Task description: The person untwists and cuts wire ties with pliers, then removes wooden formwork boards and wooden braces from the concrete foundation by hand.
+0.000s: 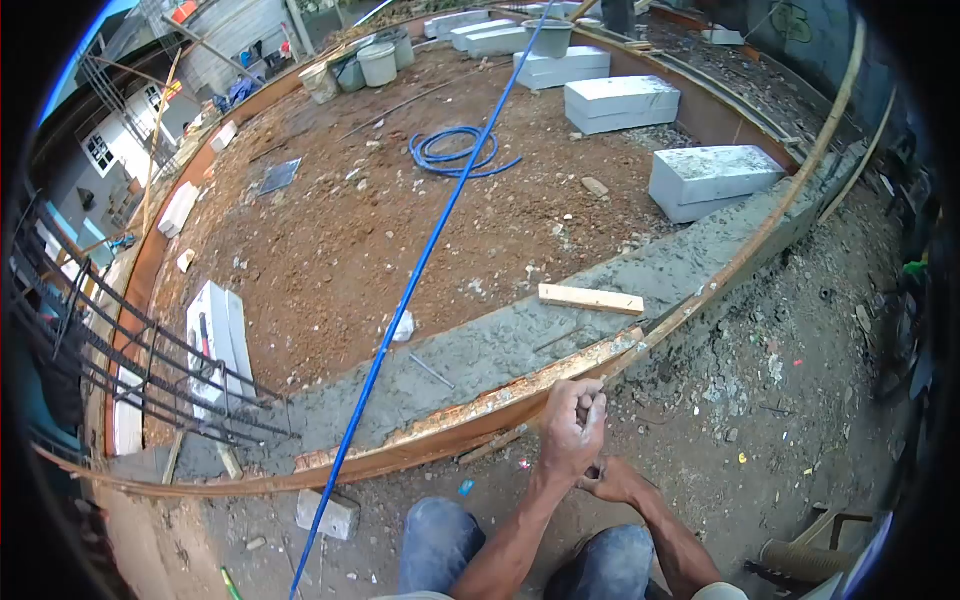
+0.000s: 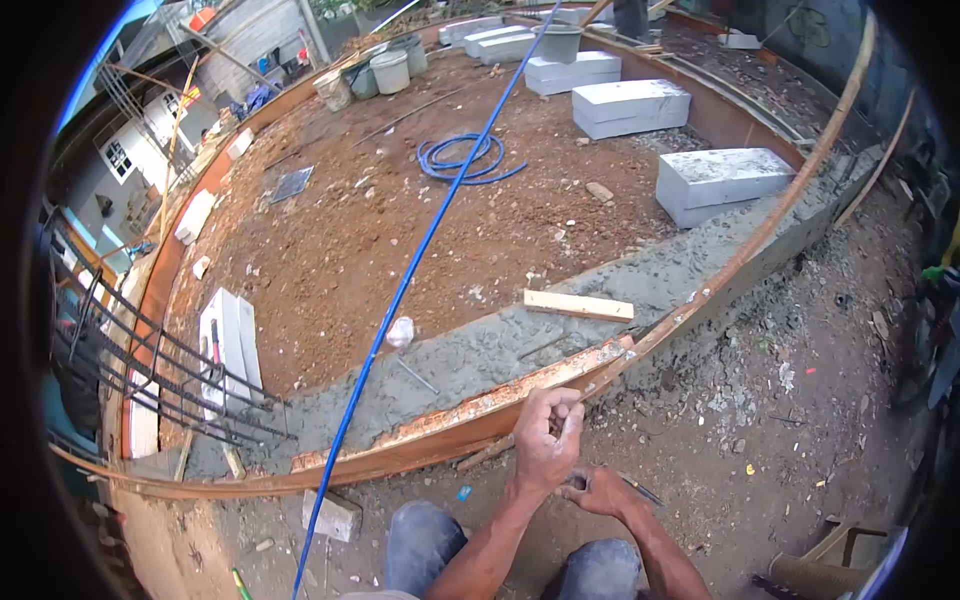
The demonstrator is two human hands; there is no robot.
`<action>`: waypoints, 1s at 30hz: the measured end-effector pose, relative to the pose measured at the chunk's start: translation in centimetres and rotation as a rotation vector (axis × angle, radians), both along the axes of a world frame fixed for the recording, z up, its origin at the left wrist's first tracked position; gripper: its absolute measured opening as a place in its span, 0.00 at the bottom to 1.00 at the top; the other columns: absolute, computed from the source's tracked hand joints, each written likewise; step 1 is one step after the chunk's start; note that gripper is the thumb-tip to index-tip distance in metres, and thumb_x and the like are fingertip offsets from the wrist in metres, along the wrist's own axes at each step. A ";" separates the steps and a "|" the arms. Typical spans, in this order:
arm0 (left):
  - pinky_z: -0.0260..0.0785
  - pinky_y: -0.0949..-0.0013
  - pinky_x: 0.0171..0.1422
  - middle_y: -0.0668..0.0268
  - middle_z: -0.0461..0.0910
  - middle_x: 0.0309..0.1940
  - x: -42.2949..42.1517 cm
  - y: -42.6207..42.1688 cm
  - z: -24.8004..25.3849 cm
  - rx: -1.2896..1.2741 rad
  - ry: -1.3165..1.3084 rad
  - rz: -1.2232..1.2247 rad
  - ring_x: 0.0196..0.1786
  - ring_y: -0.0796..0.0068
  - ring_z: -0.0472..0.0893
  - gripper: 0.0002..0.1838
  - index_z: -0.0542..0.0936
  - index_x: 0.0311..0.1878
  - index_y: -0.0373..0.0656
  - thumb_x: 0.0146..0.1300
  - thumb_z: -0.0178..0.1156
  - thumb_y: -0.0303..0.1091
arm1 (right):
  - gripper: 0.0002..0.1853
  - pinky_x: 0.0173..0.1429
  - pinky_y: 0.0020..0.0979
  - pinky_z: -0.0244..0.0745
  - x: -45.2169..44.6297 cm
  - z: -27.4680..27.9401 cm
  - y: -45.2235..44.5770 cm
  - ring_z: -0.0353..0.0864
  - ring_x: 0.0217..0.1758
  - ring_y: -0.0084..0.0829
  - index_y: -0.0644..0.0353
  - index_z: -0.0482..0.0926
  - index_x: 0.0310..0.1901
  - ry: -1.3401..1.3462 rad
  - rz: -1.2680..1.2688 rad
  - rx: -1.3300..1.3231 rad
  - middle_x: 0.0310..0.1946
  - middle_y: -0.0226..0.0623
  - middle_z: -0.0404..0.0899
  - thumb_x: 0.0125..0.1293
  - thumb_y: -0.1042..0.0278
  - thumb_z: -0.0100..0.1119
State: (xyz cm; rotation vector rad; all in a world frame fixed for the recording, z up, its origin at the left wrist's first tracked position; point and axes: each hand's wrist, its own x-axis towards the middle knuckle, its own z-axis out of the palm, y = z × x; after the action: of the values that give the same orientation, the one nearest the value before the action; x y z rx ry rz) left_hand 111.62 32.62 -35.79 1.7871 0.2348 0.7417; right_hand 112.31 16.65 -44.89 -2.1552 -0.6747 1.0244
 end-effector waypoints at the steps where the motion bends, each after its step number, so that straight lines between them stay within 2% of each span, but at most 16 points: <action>1: 0.68 0.68 0.36 0.68 0.72 0.31 -1.3 1.2 0.7 0.034 0.013 0.008 0.30 0.75 0.72 0.10 0.82 0.48 0.40 0.65 0.66 0.21 | 0.27 0.59 0.46 0.80 -0.4 -0.5 0.2 0.88 0.52 0.49 0.56 0.85 0.60 0.001 0.067 -0.094 0.50 0.51 0.89 0.66 0.47 0.70; 3: 0.67 0.62 0.36 0.62 0.71 0.31 -5.6 2.8 2.2 -0.008 0.136 -0.020 0.28 0.67 0.71 0.09 0.82 0.49 0.40 0.66 0.62 0.21 | 0.27 0.55 0.41 0.81 -2.7 0.5 -0.5 0.88 0.47 0.41 0.59 0.84 0.61 0.074 0.178 -0.172 0.45 0.47 0.89 0.66 0.51 0.70; 4: 0.71 0.58 0.39 0.58 0.77 0.34 -8.1 3.8 3.2 -0.012 0.206 -0.043 0.31 0.60 0.77 0.08 0.82 0.48 0.41 0.67 0.63 0.25 | 0.27 0.53 0.37 0.81 -4.1 2.2 -0.5 0.87 0.44 0.37 0.60 0.83 0.62 0.136 0.168 -0.156 0.42 0.45 0.89 0.66 0.53 0.69; 5: 0.71 0.58 0.39 0.58 0.77 0.34 -11.5 4.5 3.6 -0.053 0.270 0.036 0.31 0.60 0.77 0.08 0.82 0.48 0.41 0.67 0.63 0.25 | 0.27 0.53 0.37 0.81 -6.0 3.8 -1.1 0.87 0.44 0.37 0.60 0.83 0.62 0.198 0.254 -0.188 0.42 0.45 0.89 0.66 0.53 0.69; 7: 0.75 0.53 0.45 0.53 0.84 0.38 -16.9 5.6 3.8 0.078 0.555 -0.112 0.38 0.50 0.84 0.09 0.83 0.49 0.42 0.66 0.65 0.30 | 0.25 0.50 0.32 0.78 -8.1 6.9 -2.6 0.84 0.41 0.31 0.62 0.83 0.62 0.660 -0.044 -0.184 0.40 0.40 0.87 0.67 0.57 0.67; 8: 0.75 0.49 0.50 0.51 0.85 0.39 -19.7 6.4 5.1 0.129 0.713 -0.136 0.41 0.48 0.85 0.09 0.84 0.48 0.42 0.66 0.65 0.32 | 0.23 0.51 0.33 0.78 -8.8 5.7 -4.2 0.84 0.42 0.32 0.63 0.84 0.60 0.744 0.011 -0.167 0.42 0.38 0.88 0.68 0.59 0.65; 11: 0.69 0.41 0.64 0.50 0.84 0.44 -29.2 7.6 7.9 0.092 1.016 -0.093 0.48 0.46 0.85 0.14 0.83 0.53 0.41 0.66 0.65 0.35 | 0.22 0.59 0.28 0.77 -11.7 8.4 -6.6 0.86 0.50 0.28 0.64 0.84 0.60 0.675 0.013 -0.324 0.47 0.35 0.89 0.71 0.59 0.64; 12: 0.69 0.42 0.65 0.49 0.83 0.48 -32.1 7.7 9.6 0.179 1.060 -0.038 0.51 0.46 0.84 0.17 0.82 0.55 0.40 0.66 0.66 0.36 | 0.21 0.60 0.30 0.78 -12.9 9.9 -6.4 0.87 0.51 0.32 0.65 0.85 0.58 0.485 0.087 -0.336 0.49 0.37 0.90 0.70 0.59 0.66; 13: 0.69 0.42 0.66 0.49 0.81 0.52 -34.8 7.9 11.1 0.270 1.101 0.014 0.54 0.46 0.83 0.20 0.80 0.58 0.40 0.66 0.67 0.38 | 0.21 0.60 0.30 0.78 -13.8 11.5 -6.1 0.87 0.51 0.32 0.65 0.85 0.58 0.489 0.077 -0.358 0.49 0.37 0.90 0.70 0.59 0.66; 15: 0.74 0.48 0.62 0.50 0.78 0.56 -39.2 8.5 12.6 0.200 1.127 0.107 0.58 0.45 0.81 0.24 0.78 0.62 0.39 0.65 0.68 0.36 | 0.19 0.61 0.34 0.80 -14.6 13.7 -5.1 0.89 0.54 0.36 0.64 0.87 0.54 0.274 0.209 -0.410 0.51 0.46 0.90 0.66 0.61 0.71; 17: 0.75 0.51 0.61 0.50 0.79 0.54 -42.0 10.0 12.2 0.103 1.139 0.225 0.57 0.46 0.82 0.23 0.78 0.61 0.39 0.66 0.68 0.35 | 0.16 0.60 0.34 0.81 -14.3 13.0 -4.0 0.89 0.53 0.35 0.64 0.87 0.53 0.269 0.191 -0.337 0.51 0.45 0.90 0.67 0.65 0.71; 19: 0.76 0.54 0.60 0.50 0.80 0.52 -44.0 12.2 10.6 0.010 1.149 0.352 0.56 0.47 0.83 0.22 0.79 0.61 0.38 0.66 0.68 0.33 | 0.18 0.56 0.32 0.81 -12.6 11.5 -0.6 0.89 0.49 0.34 0.66 0.83 0.58 0.408 -0.043 -0.219 0.44 0.41 0.89 0.71 0.66 0.66; 21: 0.77 0.55 0.62 0.50 0.81 0.51 -44.8 16.1 8.2 -0.081 1.057 0.605 0.54 0.51 0.85 0.20 0.78 0.60 0.37 0.67 0.68 0.30 | 0.18 0.54 0.32 0.81 -10.0 11.1 4.0 0.88 0.48 0.32 0.65 0.80 0.60 0.395 -0.113 -0.117 0.45 0.41 0.87 0.74 0.65 0.64; 23: 0.78 0.57 0.60 0.49 0.82 0.50 -43.9 21.2 7.6 0.106 0.993 0.680 0.52 0.55 0.86 0.18 0.79 0.59 0.36 0.68 0.66 0.27 | 0.19 0.55 0.32 0.81 -7.8 13.5 10.3 0.87 0.48 0.31 0.62 0.78 0.62 0.580 -0.376 -0.041 0.47 0.40 0.86 0.75 0.62 0.64; 28: 0.79 0.58 0.56 0.51 0.82 0.49 -38.7 31.0 8.1 0.138 0.836 0.585 0.48 0.56 0.86 0.14 0.80 0.57 0.34 0.70 0.62 0.24 | 0.20 0.54 0.33 0.82 -6.2 11.9 18.3 0.88 0.48 0.32 0.64 0.75 0.64 0.574 -0.534 0.113 0.48 0.42 0.87 0.77 0.63 0.61; 30: 0.76 0.55 0.59 0.50 0.81 0.48 -36.7 33.2 7.4 0.225 0.809 0.443 0.51 0.50 0.83 0.17 0.79 0.60 0.33 0.69 0.60 0.24 | 0.20 0.53 0.32 0.82 -8.4 10.5 18.2 0.88 0.48 0.32 0.64 0.76 0.64 0.545 -0.467 0.071 0.48 0.42 0.87 0.77 0.63 0.61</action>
State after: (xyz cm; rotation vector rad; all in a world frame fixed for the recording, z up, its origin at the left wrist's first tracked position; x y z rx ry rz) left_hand 74.93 65.77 -28.39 2.2092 1.1490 0.3037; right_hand 103.87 34.83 -34.41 -1.7306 0.0490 1.2179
